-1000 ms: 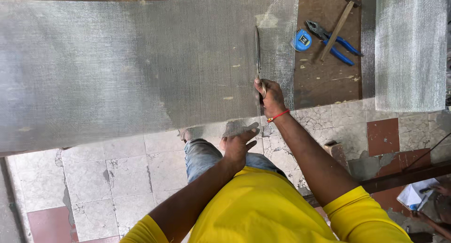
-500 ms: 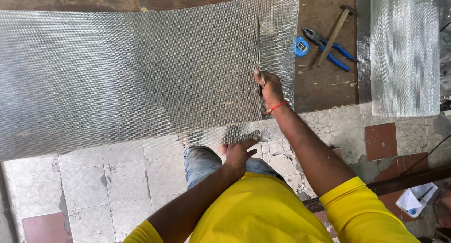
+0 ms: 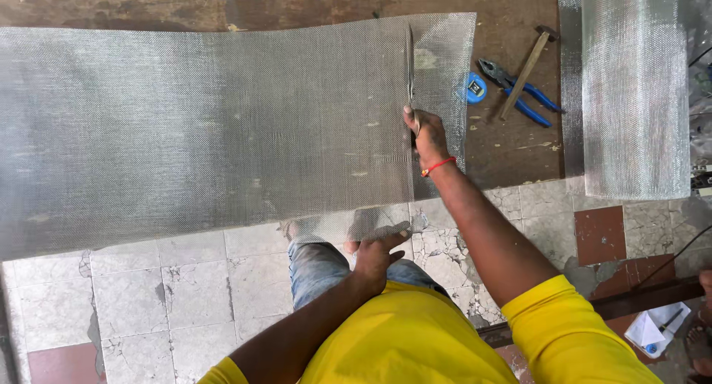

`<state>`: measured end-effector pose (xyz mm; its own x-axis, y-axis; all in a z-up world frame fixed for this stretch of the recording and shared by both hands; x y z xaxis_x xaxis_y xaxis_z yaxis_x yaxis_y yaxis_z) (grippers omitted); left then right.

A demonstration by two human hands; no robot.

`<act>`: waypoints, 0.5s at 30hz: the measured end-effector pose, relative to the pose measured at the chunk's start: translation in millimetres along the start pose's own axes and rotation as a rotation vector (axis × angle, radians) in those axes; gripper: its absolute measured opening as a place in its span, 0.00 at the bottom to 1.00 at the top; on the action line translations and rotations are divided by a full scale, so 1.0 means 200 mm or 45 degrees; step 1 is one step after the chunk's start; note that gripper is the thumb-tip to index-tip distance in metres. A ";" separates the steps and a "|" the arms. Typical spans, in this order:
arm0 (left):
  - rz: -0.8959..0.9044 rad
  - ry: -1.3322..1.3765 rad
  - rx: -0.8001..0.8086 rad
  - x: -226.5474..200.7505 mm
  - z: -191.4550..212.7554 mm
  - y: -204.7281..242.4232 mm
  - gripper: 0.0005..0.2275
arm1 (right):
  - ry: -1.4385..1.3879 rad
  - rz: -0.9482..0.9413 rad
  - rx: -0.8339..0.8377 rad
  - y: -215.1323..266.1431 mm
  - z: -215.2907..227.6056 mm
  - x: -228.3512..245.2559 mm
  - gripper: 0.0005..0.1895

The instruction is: The person measures a window frame and a sheet of metal mesh using a tape measure, then cuts the mesh to size with scissors. The person trims the edges and folds the corners of the cut mesh piece on a wooden workbench.

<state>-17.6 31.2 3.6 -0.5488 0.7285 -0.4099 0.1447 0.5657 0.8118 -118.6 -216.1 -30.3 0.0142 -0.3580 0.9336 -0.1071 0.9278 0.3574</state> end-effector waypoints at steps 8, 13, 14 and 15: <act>0.009 0.032 -0.009 0.00 -0.01 -0.03 0.26 | -0.048 0.120 0.043 -0.10 0.01 -0.05 0.29; 0.038 0.024 -0.004 0.00 -0.01 -0.02 0.26 | -0.001 0.197 0.072 -0.08 0.01 -0.05 0.28; 0.036 0.016 -0.002 0.00 -0.01 -0.02 0.26 | -0.034 0.124 0.065 -0.09 0.01 -0.04 0.26; 0.035 0.009 -0.001 -0.01 -0.01 -0.01 0.26 | -0.068 0.050 0.058 -0.09 0.01 -0.02 0.24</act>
<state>-19.4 27.9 4.0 -0.5504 0.7410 -0.3846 0.1593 0.5454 0.8229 -119.2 -230.9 -40.5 -0.0435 -0.3274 0.9439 -0.1517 0.9360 0.3177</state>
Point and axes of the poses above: each hand's wrist, its own y-axis away from the middle knuckle, its own z-axis out of the back of the hand, x = y × z, the point moved 1 cm from there along -y, towards the middle knuckle, and after that the axes turned 10 degrees about -y, right-handed, at the moved point
